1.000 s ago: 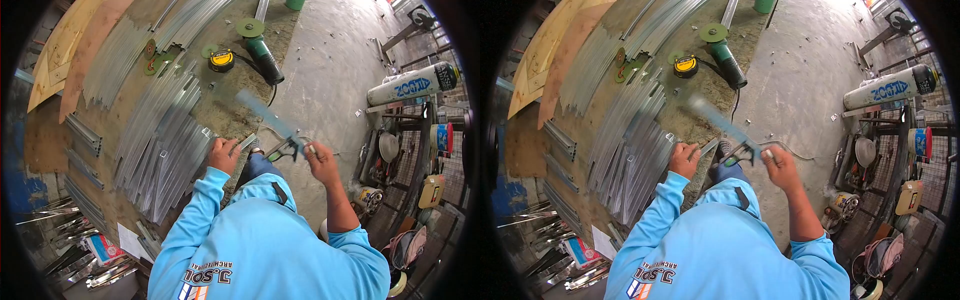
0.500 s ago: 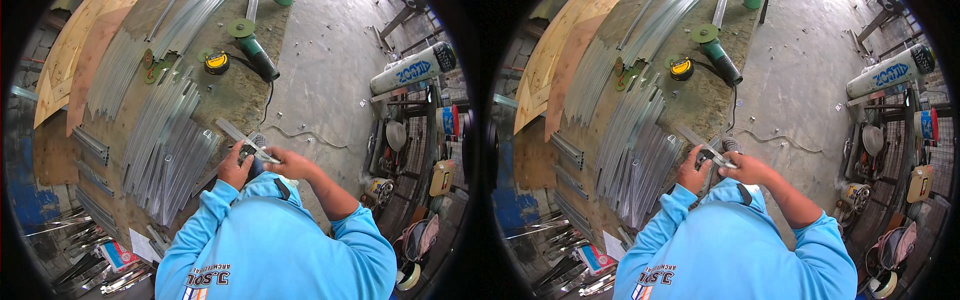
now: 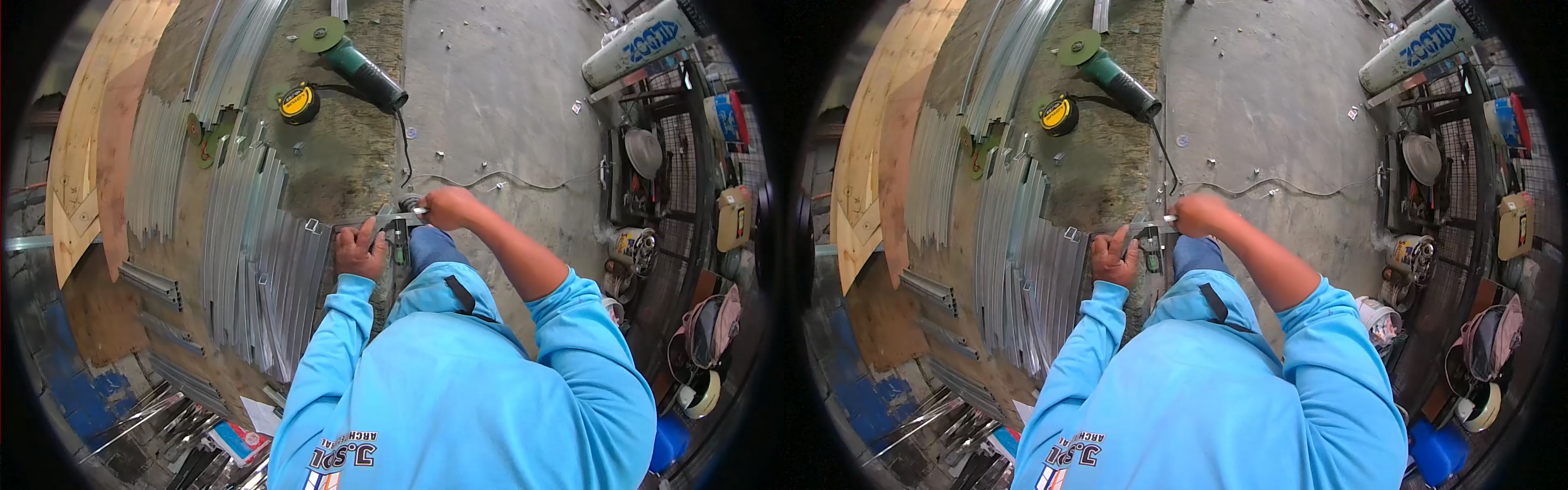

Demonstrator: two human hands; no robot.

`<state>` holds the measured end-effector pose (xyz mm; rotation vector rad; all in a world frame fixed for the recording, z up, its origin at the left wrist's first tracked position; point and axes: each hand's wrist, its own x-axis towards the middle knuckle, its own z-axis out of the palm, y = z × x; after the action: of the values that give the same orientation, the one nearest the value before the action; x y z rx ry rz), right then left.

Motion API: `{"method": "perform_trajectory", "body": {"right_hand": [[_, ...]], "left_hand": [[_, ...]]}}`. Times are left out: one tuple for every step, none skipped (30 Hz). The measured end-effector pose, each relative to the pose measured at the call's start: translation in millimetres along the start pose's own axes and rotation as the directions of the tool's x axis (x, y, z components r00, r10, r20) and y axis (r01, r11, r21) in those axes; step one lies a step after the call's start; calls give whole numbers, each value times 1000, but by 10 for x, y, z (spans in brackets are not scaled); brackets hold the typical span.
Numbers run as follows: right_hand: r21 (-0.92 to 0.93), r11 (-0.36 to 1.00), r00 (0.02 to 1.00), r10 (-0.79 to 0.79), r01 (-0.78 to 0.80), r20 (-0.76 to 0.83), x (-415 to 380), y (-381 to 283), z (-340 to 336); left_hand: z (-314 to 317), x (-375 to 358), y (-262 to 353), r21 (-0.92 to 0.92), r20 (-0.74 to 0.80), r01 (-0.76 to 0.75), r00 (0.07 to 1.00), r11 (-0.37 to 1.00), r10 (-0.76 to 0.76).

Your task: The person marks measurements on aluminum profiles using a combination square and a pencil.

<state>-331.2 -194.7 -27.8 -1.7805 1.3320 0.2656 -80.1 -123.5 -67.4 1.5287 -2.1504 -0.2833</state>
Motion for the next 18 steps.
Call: {"method": "perform_trajectory", "body": {"right_hand": [[-63, 998, 1000, 4, -5, -13, -3, -53, -73], [-70, 995, 998, 65, -65, -2, -14, -119, -129], [-68, 995, 997, 73, -72, 5, 0, -131, -107], [-128, 990, 997, 50, -56, -56, 14, -139, -82], [-189, 981, 993, 18, -40, -115, 28, -139, -64], [-231, 973, 974, -75, 24, -214, 5, -127, -18], [-231, 973, 975, -76, 26, -210, -7, -123, 23], [-223, 974, 944, -120, 51, -308, -16, -122, 60], [-217, 973, 901, -160, 76, -402, -33, -127, 79], [-218, 973, 902, -161, 77, -400, -50, -121, 105], [-241, 966, 867, -202, 99, -455, -69, -110, 141], [-263, 957, 828, -242, 119, -507, -92, -101, 173], [-263, 957, 828, -242, 119, -506, -117, -92, 194], [-236, 962, 795, -249, 138, -553, -144, -82, 214], [-208, 965, 762, -252, 157, -597, -177, -83, 226], [-207, 966, 765, -252, 157, -592, -216, -79, 236], [-175, 971, 766, -237, 164, -597, -263, -75, 232], [-143, 975, 767, -222, 170, -602, -314, -86, 209]], "left_hand": [[15, -13, -49, 15, -3, -30, 1000, 999, 30], [43, -39, -82, 26, -5, -56, 998, 998, 56], [46, -39, -80, 19, 2, -54, 999, 998, 54], [48, -37, -82, 35, -11, -65, 998, 997, 66], [50, -33, -78, 55, -26, -75, 997, 996, 77], [55, -30, -79, 55, -25, -71, 997, 996, 73], [57, -29, -79, 63, -35, -80, 996, 995, 83], [57, -30, -77, 73, -46, -88, 995, 993, 91], [55, -24, -72, 74, -47, -84, 995, 994, 87], [52, -18, -68, 77, -54, -91, 994, 993, 96], [47, -17, -64, 80, -60, -99, 993, 992, 104], [53, -32, -74, 80, -59, -97, 993, 992, 101], [58, -37, -85, 77, -63, -101, 992, 992, 106], [65, -40, -96, 74, -67, -106, 992, 992, 111], [64, -36, -93, 73, -65, -104, 992, 992, 109], [65, -40, -89, 78, -70, -101, 992, 992, 107], [62, -43, -82, 84, -77, -99, 991, 992, 105], [62, -46, -82, 84, -76, -95, 992, 992, 101]]}}
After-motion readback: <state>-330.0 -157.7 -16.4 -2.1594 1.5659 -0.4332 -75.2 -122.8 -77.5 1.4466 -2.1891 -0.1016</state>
